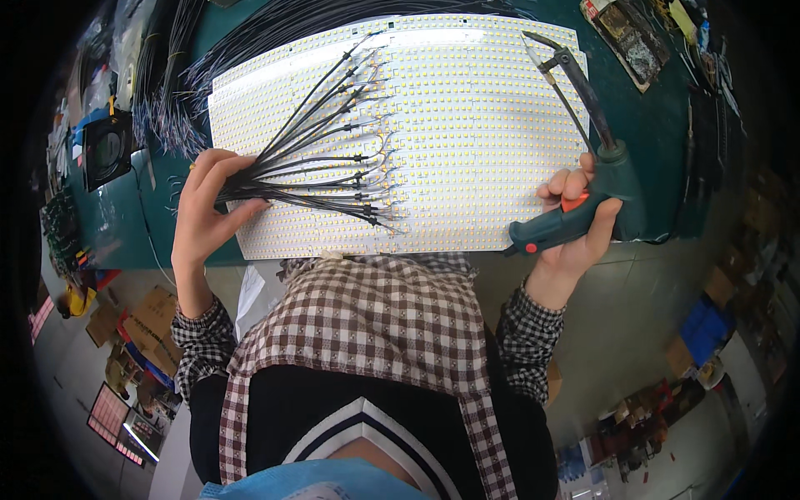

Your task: The person sets aside a completed LED panel, arranges wires onto a new LED panel, and solders each wire to the board using a soldering tool.

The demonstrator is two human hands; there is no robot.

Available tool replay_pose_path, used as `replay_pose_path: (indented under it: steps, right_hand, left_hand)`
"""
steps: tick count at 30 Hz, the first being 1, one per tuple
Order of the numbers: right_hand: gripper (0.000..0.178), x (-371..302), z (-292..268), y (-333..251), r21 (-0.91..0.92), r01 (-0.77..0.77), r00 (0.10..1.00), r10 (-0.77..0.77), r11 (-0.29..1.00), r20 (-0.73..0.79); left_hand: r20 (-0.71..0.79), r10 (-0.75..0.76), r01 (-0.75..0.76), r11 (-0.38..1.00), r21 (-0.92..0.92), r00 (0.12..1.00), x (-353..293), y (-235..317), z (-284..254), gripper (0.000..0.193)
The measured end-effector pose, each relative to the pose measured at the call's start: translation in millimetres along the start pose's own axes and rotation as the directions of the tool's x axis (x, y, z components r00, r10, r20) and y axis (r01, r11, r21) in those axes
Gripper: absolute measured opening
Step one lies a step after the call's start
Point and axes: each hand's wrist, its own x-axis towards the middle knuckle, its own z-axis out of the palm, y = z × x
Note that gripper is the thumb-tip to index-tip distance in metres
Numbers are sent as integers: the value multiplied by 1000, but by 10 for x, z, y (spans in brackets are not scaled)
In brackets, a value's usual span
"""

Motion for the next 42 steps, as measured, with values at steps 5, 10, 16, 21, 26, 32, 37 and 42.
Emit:
replay_pose_path:
  steps: [5, 10, 16, 21, 26, 32, 37, 42]
  right_hand:
    - [66, 34, -45, 35, 27, 2, 1000, -2, 1000, 25]
    - [66, 65, -40, 83, 47, 17, 1000, -18, 999, 10]
    - [65, 120, -69, 129, 162, 22, 997, -33, 987, 68]
    - [64, 164, -48, 144, 169, 31, 996, -44, 985, 74]
    - [64, 210, -34, 154, 175, 42, 996, -55, 984, 71]
    - [63, 201, -42, 178, 149, 54, 997, -61, 987, 42]
    - [63, 161, 2, 169, 95, 52, 999, -51, 994, -11]
    - [64, 107, 58, 157, 99, 58, 998, -57, 993, -10]
  left_hand:
    - [73, -77, 78, 997, -12, 994, 15, 5, -28, 39]
    - [190, -114, 133, 987, -93, 975, 82, -129, -73, 32]
    - [213, 27, -25, 1000, -10, 977, 121, -95, -13, 24]
    - [183, -21, -17, 979, 202, 983, 118, 76, 65, 29]
    - [146, -112, 100, 991, 87, 983, 87, 65, 71, 33]
    - [79, -136, 142, 986, -86, 988, 195, 80, -241, 45]
    - [-36, 88, -67, 921, 384, 995, 501, 99, -406, 41]
    - [-4, 168, -155, 918, 366, 986, 978, -67, -450, 36]
